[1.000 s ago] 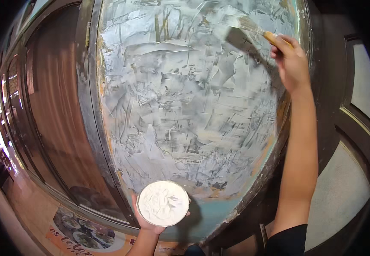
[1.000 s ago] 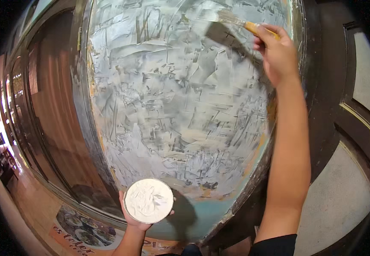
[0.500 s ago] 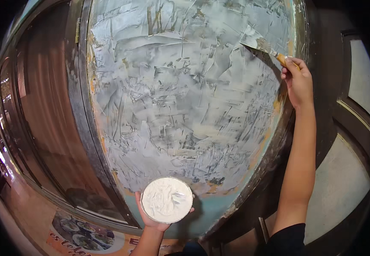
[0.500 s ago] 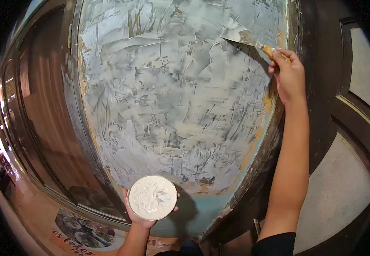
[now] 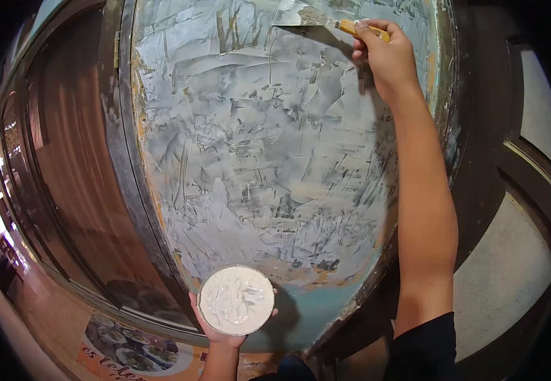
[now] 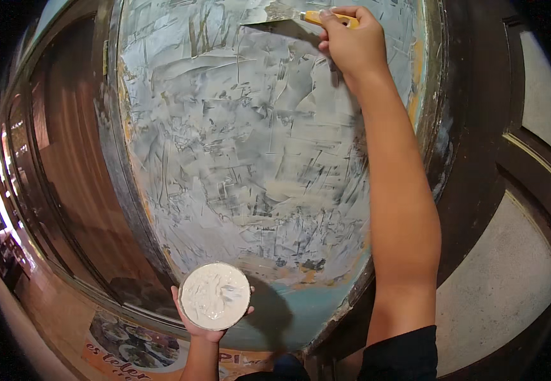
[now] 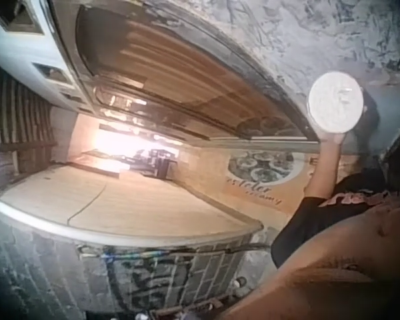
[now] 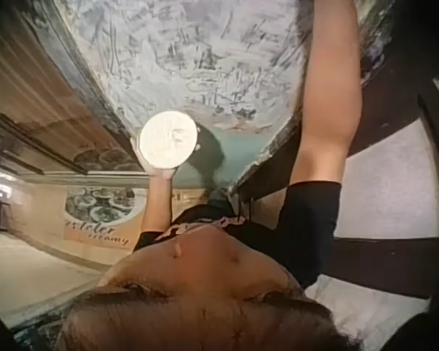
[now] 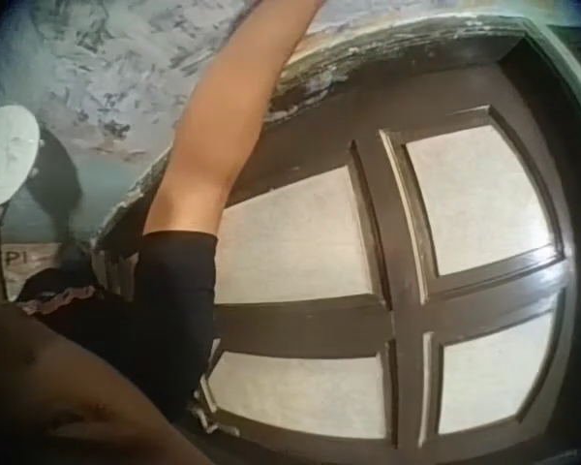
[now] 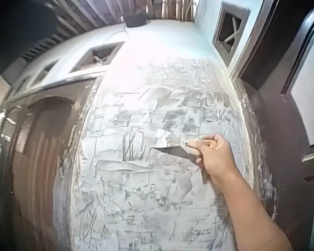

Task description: Apply plaster to a wall using a putty knife and a bowl of compound.

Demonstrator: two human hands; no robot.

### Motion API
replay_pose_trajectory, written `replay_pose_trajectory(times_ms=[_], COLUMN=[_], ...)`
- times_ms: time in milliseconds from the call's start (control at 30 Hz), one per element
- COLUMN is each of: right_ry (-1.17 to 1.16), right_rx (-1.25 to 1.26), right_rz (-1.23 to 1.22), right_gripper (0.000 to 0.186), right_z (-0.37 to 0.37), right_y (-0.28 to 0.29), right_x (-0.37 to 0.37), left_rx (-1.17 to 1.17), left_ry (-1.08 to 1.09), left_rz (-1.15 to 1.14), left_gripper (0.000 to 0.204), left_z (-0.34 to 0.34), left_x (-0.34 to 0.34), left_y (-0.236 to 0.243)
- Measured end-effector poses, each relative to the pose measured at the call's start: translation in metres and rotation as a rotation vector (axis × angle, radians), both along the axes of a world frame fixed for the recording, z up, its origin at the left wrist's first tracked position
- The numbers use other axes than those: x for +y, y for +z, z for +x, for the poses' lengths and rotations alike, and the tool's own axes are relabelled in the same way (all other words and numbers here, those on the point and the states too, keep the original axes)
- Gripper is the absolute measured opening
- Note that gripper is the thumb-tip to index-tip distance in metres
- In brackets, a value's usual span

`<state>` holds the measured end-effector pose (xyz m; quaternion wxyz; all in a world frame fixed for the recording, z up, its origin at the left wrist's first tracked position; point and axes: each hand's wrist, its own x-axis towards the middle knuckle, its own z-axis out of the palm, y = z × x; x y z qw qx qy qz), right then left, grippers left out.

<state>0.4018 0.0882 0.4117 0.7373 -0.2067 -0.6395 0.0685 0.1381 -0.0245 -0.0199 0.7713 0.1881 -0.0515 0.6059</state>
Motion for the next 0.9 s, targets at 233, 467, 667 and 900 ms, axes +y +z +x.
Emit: replay_pose_trajectory(times_ms=[233, 467, 667, 900], right_ry=[-0.209, -0.109, -0.202, -0.253], right_rx=[-0.094, -0.08, -0.181, 0.003], right_rz=[-0.13, -0.148, -0.063, -0.277], right_gripper=[0.026, 0.027, 0.03, 0.032], right_z=[0.067, 0.065, 0.011, 0.1], right_y=[-0.022, -0.02, -0.009, -0.077], right_x=[-0.022, -0.042, -0.027, -0.032], left_rx=[-0.013, 0.059, 0.0, 0.054], left_ry=[0.035, 0.019, -0.032, -0.011], left_rz=[-0.027, 0.002, 0.01, 0.058], left_gripper=[0.107, 0.108, 0.108, 0.106], left_z=[-0.008, -0.004, 0.0, -0.007], left_x=[0.003, -0.004, -0.003, -0.006], left_y=[-0.01, 0.002, -0.001, 0.003])
